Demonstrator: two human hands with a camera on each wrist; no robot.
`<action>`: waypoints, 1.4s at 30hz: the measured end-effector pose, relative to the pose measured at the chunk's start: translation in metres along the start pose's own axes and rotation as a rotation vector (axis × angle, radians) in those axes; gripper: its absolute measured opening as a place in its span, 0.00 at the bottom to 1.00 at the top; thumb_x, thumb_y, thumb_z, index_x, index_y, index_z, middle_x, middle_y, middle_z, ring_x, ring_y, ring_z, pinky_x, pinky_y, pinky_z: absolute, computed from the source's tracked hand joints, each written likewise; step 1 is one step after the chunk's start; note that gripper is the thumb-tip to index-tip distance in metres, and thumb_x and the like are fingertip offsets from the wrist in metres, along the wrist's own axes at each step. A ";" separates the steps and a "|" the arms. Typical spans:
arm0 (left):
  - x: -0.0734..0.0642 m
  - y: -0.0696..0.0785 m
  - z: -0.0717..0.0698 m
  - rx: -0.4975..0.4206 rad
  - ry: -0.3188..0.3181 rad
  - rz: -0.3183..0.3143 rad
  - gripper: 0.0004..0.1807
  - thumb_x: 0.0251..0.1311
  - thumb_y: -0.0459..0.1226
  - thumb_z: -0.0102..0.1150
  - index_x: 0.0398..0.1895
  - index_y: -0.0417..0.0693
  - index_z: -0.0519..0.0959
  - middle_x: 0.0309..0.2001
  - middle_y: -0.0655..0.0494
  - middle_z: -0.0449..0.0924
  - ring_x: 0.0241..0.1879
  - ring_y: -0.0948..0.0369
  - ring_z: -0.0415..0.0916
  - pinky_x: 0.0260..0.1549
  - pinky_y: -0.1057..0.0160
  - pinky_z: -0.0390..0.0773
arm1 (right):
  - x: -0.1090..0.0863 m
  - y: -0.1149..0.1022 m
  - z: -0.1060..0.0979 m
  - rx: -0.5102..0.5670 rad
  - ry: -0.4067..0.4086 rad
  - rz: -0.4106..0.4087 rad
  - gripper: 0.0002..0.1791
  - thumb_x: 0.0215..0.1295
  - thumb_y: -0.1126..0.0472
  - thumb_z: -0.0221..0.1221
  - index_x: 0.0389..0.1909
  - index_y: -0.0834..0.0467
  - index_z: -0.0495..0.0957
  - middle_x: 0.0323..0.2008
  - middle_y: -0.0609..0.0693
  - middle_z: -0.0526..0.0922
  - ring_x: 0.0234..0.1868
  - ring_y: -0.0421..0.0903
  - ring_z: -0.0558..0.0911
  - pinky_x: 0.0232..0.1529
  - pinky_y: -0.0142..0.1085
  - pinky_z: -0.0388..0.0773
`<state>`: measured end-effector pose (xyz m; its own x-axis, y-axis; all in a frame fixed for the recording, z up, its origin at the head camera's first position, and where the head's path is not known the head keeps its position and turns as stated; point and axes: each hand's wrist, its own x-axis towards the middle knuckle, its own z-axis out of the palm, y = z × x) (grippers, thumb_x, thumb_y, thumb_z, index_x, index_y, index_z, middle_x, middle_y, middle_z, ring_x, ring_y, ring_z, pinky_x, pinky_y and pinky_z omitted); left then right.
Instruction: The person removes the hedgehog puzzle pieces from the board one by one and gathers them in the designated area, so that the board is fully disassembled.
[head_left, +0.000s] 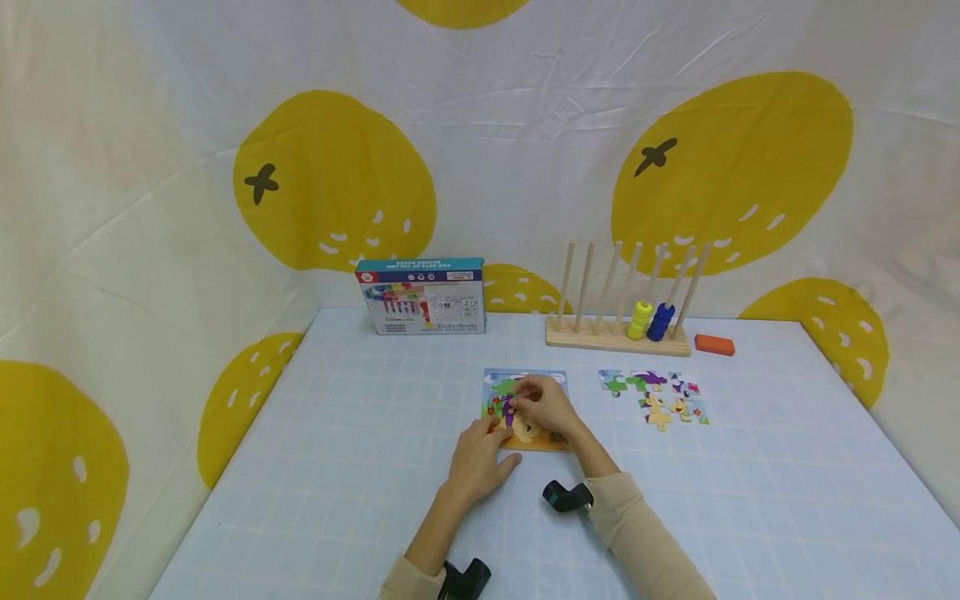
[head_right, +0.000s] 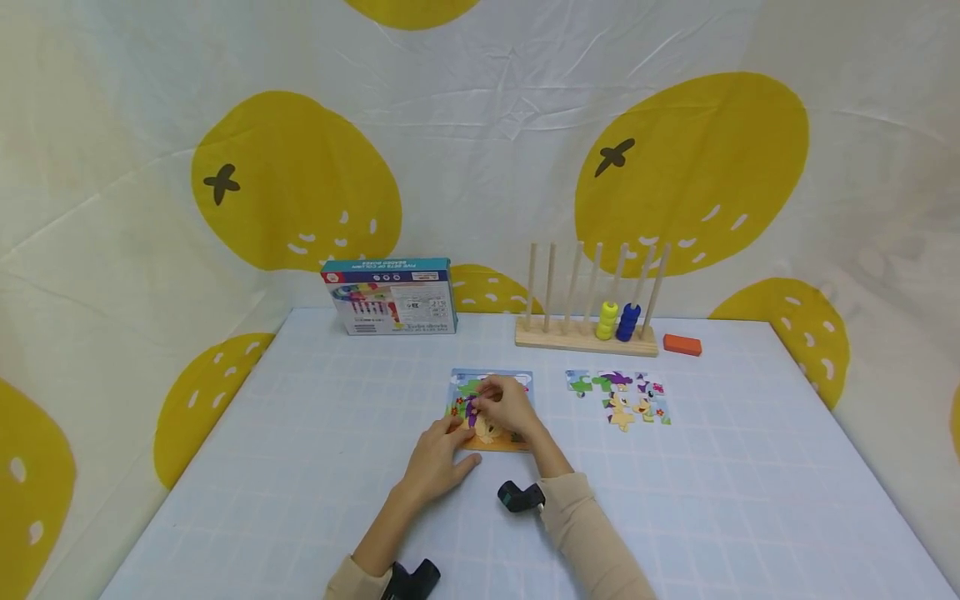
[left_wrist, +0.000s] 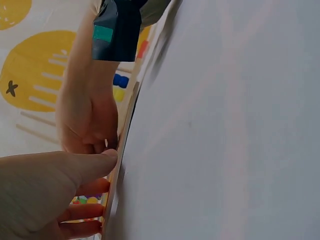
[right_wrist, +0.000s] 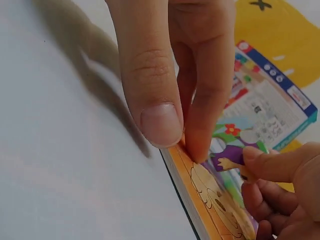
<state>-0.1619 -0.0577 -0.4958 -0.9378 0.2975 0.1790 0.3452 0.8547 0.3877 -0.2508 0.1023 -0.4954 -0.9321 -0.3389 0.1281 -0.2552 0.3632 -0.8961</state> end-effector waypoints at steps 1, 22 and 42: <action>0.001 0.000 0.000 0.001 0.004 -0.001 0.21 0.55 0.47 0.64 0.49 0.45 0.82 0.54 0.45 0.74 0.55 0.50 0.70 0.54 0.50 0.69 | 0.000 0.000 -0.001 0.027 0.014 -0.011 0.08 0.60 0.67 0.61 0.38 0.67 0.78 0.32 0.57 0.83 0.32 0.46 0.81 0.35 0.32 0.77; 0.006 0.002 -0.004 0.021 -0.012 -0.025 0.19 0.54 0.48 0.64 0.45 0.46 0.83 0.50 0.48 0.77 0.51 0.52 0.71 0.51 0.53 0.71 | -0.054 0.041 -0.121 -0.027 0.143 -0.018 0.15 0.62 0.67 0.59 0.47 0.72 0.76 0.28 0.54 0.83 0.24 0.39 0.79 0.21 0.29 0.74; 0.006 0.000 -0.005 -0.012 -0.001 -0.014 0.19 0.55 0.48 0.64 0.45 0.46 0.84 0.50 0.48 0.77 0.51 0.53 0.70 0.50 0.52 0.72 | -0.069 0.034 -0.144 -0.487 0.031 0.240 0.17 0.62 0.65 0.57 0.51 0.69 0.77 0.31 0.56 0.80 0.32 0.49 0.73 0.33 0.39 0.72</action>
<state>-0.1673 -0.0577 -0.4901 -0.9427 0.2857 0.1725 0.3321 0.8538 0.4010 -0.2323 0.2625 -0.4737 -0.9841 -0.1735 -0.0369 -0.1167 0.7898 -0.6022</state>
